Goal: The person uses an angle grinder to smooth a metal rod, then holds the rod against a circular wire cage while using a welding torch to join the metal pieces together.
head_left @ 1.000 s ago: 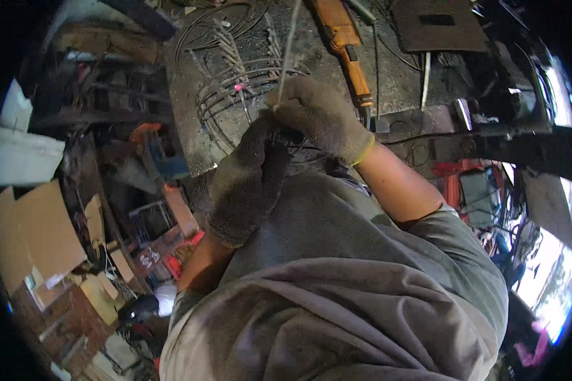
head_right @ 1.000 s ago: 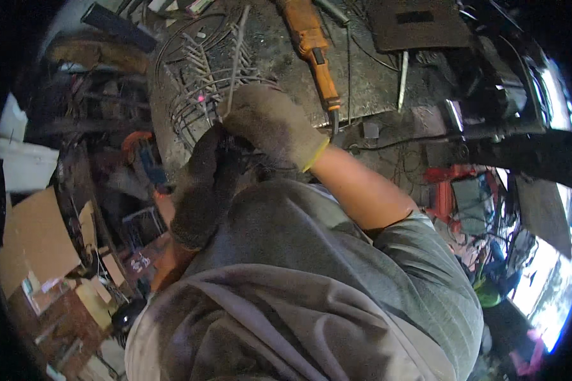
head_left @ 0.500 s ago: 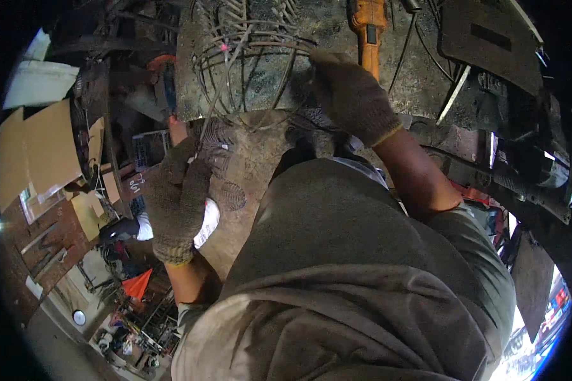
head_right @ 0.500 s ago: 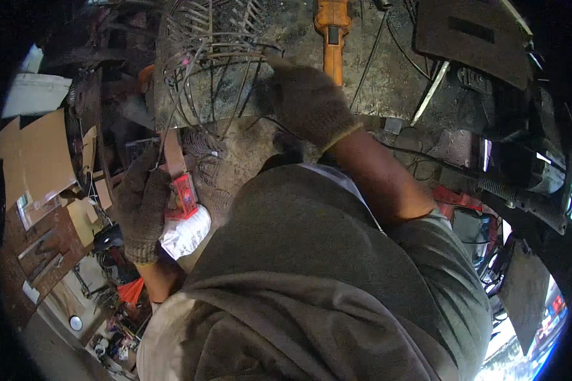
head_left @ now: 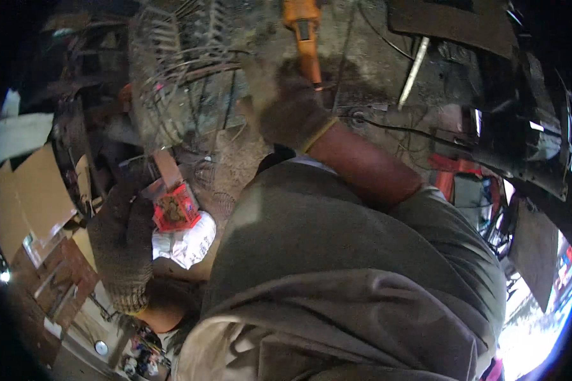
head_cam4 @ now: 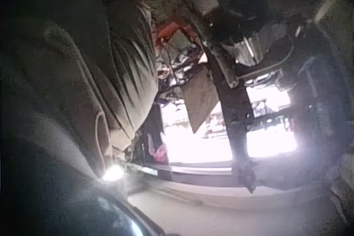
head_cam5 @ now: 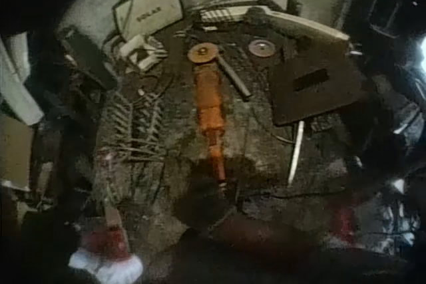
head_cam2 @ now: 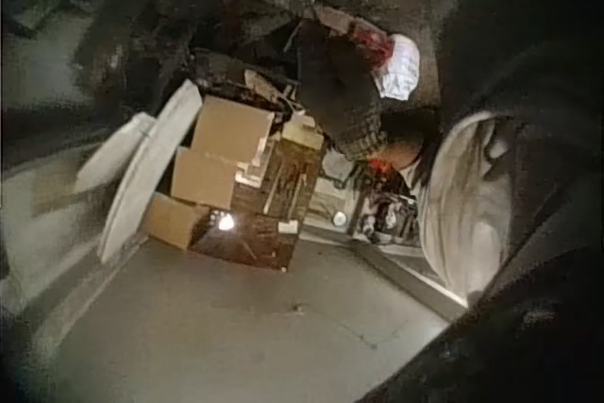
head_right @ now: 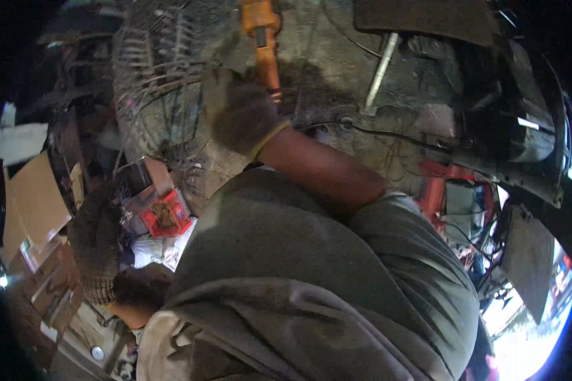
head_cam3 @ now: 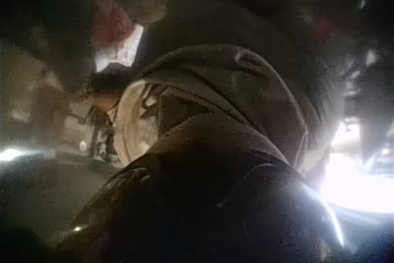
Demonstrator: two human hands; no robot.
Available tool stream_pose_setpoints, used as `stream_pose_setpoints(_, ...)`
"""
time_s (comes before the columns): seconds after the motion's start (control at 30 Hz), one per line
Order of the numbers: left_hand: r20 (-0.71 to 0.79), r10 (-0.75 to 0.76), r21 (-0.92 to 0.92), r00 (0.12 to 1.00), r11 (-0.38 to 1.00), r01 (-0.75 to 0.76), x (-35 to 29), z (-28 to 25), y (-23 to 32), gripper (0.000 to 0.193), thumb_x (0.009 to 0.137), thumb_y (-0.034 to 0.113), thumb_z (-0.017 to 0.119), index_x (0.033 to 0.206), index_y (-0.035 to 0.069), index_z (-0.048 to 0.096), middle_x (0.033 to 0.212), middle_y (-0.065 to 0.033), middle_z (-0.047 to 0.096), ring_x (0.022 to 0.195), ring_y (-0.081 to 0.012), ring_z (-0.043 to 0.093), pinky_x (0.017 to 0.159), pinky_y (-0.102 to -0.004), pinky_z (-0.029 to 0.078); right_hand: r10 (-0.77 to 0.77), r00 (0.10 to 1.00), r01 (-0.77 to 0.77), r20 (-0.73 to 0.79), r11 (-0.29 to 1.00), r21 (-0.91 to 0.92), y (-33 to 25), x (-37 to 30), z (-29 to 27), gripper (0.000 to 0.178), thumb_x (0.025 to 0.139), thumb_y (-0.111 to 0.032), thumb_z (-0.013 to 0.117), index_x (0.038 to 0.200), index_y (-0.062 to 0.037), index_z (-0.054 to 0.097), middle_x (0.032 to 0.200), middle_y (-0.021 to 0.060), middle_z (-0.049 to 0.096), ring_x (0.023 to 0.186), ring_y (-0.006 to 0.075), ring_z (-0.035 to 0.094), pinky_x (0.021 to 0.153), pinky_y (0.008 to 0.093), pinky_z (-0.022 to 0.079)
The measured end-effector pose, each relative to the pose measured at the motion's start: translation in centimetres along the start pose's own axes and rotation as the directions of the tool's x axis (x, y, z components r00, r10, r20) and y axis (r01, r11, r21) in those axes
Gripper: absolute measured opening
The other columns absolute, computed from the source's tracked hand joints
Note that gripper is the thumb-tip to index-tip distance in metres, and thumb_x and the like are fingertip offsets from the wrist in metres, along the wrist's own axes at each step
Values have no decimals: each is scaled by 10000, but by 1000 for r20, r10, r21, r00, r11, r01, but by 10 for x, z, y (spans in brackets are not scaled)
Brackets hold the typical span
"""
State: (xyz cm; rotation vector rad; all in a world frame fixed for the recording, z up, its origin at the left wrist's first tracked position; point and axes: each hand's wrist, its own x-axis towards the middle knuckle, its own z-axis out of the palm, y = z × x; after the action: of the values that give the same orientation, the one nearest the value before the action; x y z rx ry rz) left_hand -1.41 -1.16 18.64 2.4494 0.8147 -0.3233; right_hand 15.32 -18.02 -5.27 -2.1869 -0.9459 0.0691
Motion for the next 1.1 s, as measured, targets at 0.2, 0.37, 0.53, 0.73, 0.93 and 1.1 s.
stream_pose_setpoints(0.2, 42, 162, 315, 986, 934, -167, 12, -3, -18, 337, 1008, 152, 588, 1304, 14, 672, 1127, -178, 742, 1000, -209, 673, 920, -374, 513, -152, 988, 139, -29, 952, -271, -8, -7, -17, 618, 850, -246, 642, 1358, 95, 554, 988, 212, 641, 916, 341, 644, 643, 416, 569)
stream_pose_setpoints(0.37, -18, 269, 177, 963, 949, -262, 20, 6, -19, 351, 1008, 161, 595, 1311, -2, 663, 1180, -181, 732, 1039, -214, 671, 941, -377, 508, -96, 995, 91, -22, 978, -187, 1, -2, -45, 583, 869, -314, 729, 1346, -29, 550, 1129, 199, 634, 914, 357, 688, 742, 468, 586)
stream_pose_setpoints(0.53, -66, 53, -54, 996, 997, -57, 16, 10, -23, 361, 1011, 142, 588, 1327, -21, 648, 1167, -169, 736, 1017, -209, 668, 925, -376, 515, 203, 973, -227, -105, 914, -335, 24, -4, -60, 621, 913, -392, 675, 1372, -10, 503, 1112, 254, 646, 954, 400, 682, 787, 514, 574)
stream_pose_setpoints(0.73, -11, -3, -76, 1000, 997, 3, 17, 6, -8, 344, 1007, 128, 606, 1317, -13, 658, 1106, -123, 726, 933, -169, 645, 857, -334, 524, 518, 848, -477, 112, 838, -265, 19, 8, -61, 682, 958, -502, 602, 1378, 16, 462, 1115, 282, 652, 1042, 434, 679, 867, 540, 567)
stream_pose_setpoints(0.93, -72, 149, -58, 986, 987, -153, 17, 14, -22, 324, 1022, 136, 600, 1301, -17, 658, 1078, -108, 706, 828, -146, 620, 769, -298, 516, 376, 926, -369, 2, 910, -189, 33, 6, -45, 628, 932, -410, 661, 1349, 25, 482, 1048, 265, 666, 967, 430, 707, 809, 518, 588)
stream_pose_setpoints(1.1, -59, 198, -39, 978, 979, -200, 15, 8, -30, 379, 1006, 187, 629, 1326, -17, 646, 1264, -144, 680, 1120, -257, 627, 949, -376, 515, 444, 895, -437, 42, 892, -116, 44, 48, -65, 624, 903, -239, 651, 1418, 43, 440, 1164, 293, 627, 986, 407, 715, 719, 490, 602)
